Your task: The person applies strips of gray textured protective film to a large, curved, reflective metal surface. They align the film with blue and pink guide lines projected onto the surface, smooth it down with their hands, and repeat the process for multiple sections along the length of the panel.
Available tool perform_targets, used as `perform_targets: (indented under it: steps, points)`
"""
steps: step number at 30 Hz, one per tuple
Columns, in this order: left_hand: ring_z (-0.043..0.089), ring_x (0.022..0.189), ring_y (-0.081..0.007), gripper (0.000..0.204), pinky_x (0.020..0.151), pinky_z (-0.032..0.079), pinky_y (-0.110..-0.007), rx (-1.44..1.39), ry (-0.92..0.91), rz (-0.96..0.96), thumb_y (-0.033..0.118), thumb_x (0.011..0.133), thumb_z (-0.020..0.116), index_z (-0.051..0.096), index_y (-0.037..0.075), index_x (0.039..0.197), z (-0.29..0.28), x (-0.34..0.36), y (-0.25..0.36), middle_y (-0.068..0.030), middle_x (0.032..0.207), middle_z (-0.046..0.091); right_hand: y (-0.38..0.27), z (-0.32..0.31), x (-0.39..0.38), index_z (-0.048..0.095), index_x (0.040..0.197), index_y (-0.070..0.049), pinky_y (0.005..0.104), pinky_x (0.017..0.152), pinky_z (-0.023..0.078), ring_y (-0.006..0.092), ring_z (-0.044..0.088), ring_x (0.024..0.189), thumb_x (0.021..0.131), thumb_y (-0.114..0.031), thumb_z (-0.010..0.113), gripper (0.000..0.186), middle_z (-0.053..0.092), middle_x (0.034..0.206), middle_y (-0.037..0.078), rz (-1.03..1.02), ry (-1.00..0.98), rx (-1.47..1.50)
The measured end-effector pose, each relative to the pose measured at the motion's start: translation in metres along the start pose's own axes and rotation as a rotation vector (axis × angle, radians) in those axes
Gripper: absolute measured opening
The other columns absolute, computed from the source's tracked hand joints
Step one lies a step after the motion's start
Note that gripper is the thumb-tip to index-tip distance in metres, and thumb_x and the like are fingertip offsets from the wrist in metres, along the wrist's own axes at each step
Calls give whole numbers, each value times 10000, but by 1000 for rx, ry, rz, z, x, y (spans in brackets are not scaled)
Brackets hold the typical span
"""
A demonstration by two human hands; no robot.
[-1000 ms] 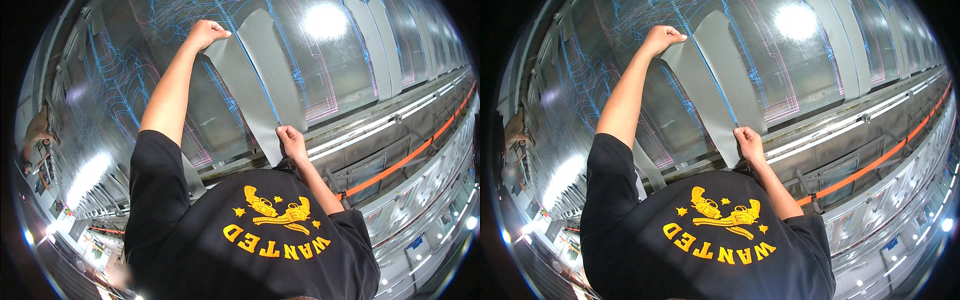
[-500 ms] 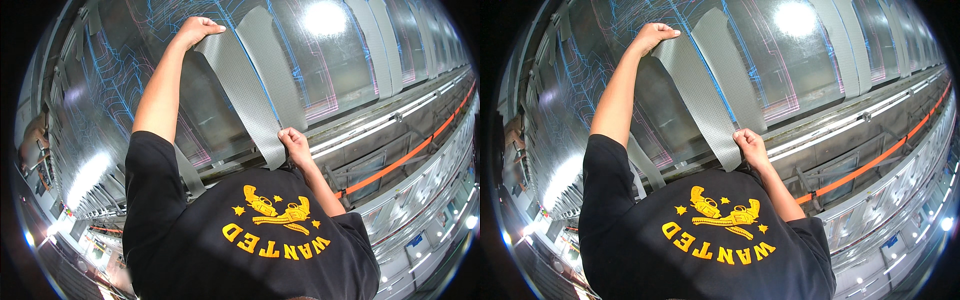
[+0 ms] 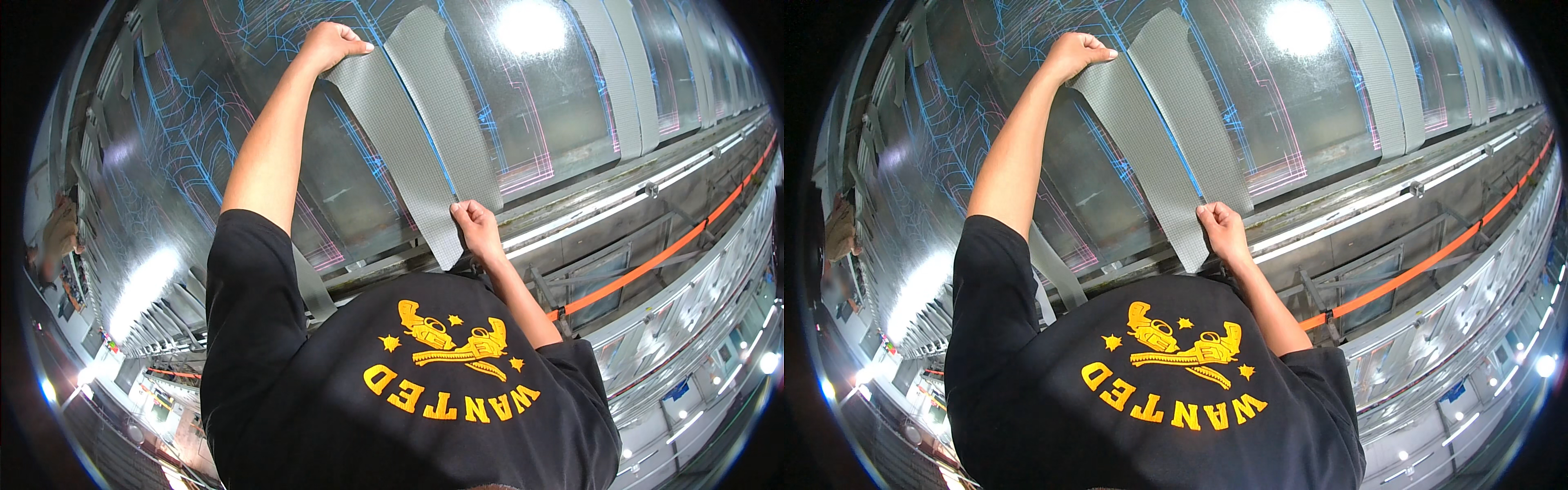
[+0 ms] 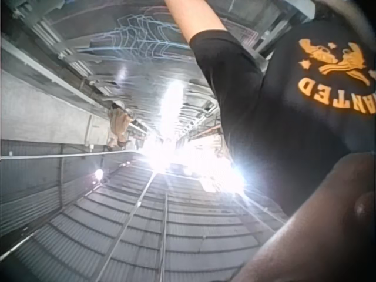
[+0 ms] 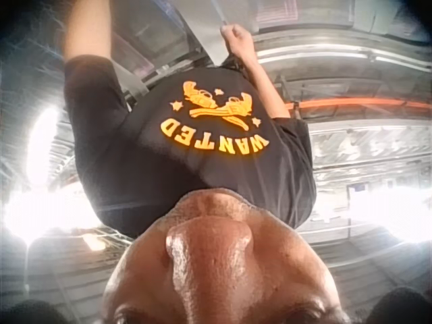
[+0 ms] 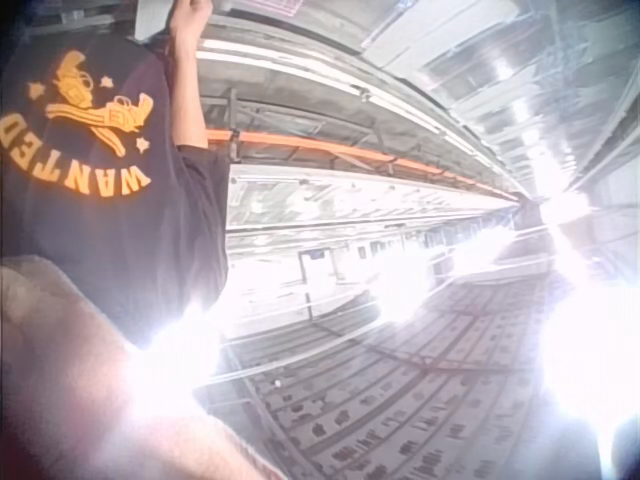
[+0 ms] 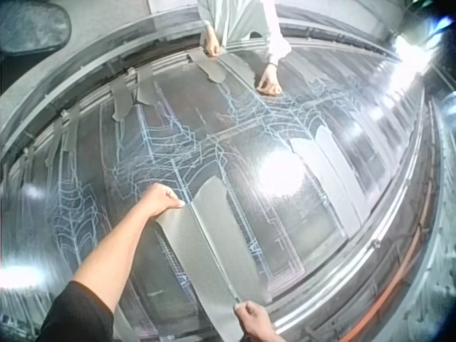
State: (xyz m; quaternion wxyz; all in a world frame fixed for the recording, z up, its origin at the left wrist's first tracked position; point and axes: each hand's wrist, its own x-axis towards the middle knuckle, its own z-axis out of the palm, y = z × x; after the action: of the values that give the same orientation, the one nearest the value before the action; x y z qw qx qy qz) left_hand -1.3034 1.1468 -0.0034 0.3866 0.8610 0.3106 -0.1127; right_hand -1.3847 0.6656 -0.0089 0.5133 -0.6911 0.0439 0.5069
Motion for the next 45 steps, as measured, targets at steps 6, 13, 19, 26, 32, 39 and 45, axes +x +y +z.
perform_targets:
  steps: [6,13,19,26,32,39,45]
  points:
    - [683,722,-133,364,692,537,-325,20,11,-10,403,780,926,797,75,869,3,0,-1,-43,804,761,-2,0,0,688,996,-6,210,663,404,9,483,743,1066,-202,670,208,596,833,-85,7,-11,4]
    - [677,713,-130,356,683,533,-323,12,-3,-14,396,788,921,796,73,871,1,1,-1,-47,795,756,-1,0,1,685,995,-7,211,670,408,13,491,748,1066,-199,671,205,596,834,-82,12,-6,3]
    - [675,716,-131,383,665,532,-328,31,-7,-5,421,778,924,790,75,871,0,1,-1,-48,791,751,2,3,3,668,952,-13,219,648,403,17,475,727,1060,-217,678,231,572,790,-82,-18,5,42]
    - [748,824,-202,471,777,590,-357,128,28,-26,510,701,939,789,92,858,7,4,-1,-91,874,789,-25,4,-5,676,881,-11,245,594,386,26,456,681,1051,-258,688,300,558,740,-77,57,43,-120]
    - [697,777,-168,480,736,551,-332,128,-17,-28,517,702,942,770,96,856,5,7,-1,-56,827,753,-27,6,-3,662,780,-18,270,518,323,34,410,601,1031,-325,707,398,514,653,-69,75,82,-208]
    - [670,749,-147,467,712,530,-314,93,-12,7,501,718,943,753,91,834,7,15,-13,-40,803,738,-39,3,0,697,727,30,373,549,451,125,526,569,950,-384,745,473,577,573,67,126,155,-410]
    - [663,738,-142,462,703,526,-314,97,-16,6,493,728,940,750,84,829,8,15,-12,-36,789,730,-34,1,4,719,764,44,392,574,481,151,553,570,942,-386,747,466,588,579,98,127,158,-441]
